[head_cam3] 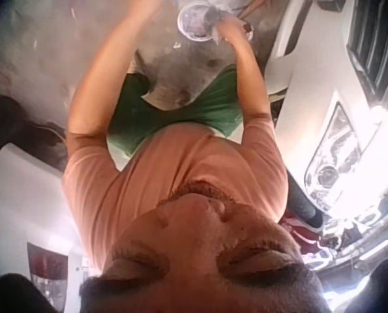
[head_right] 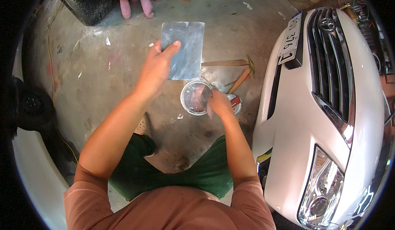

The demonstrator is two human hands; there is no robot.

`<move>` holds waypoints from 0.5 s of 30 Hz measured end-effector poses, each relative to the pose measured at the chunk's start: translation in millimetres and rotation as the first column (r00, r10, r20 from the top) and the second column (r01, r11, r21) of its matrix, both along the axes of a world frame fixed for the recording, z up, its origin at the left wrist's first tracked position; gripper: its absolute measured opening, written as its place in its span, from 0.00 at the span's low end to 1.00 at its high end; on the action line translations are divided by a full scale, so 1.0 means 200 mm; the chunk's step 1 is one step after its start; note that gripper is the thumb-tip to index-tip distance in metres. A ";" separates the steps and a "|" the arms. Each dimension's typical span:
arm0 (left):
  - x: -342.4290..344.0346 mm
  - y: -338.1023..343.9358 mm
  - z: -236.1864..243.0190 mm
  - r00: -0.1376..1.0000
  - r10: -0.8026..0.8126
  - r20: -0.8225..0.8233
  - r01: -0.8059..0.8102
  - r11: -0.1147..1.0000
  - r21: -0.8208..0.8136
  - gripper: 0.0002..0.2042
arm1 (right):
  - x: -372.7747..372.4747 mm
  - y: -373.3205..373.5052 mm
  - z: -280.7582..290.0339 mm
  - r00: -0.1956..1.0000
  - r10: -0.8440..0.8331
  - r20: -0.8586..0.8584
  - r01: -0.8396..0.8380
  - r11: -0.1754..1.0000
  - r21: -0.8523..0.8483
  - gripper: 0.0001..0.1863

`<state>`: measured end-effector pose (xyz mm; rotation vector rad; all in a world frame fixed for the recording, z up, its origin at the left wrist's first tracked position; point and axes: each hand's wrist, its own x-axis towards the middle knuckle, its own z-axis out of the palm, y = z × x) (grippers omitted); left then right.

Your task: The person applies a pinkish body filler to a car's fender using a metal spreader, repeatedly smoothing the material over a sanded area.

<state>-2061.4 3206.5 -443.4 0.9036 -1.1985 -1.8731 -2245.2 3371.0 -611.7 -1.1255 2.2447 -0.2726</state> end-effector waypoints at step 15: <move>0.01 -0.05 -0.11 0.999 0.006 0.034 -0.001 0.988 -0.152 0.14 | 0.13 -0.27 -0.14 0.972 0.148 -0.182 -0.101 0.964 0.247 0.19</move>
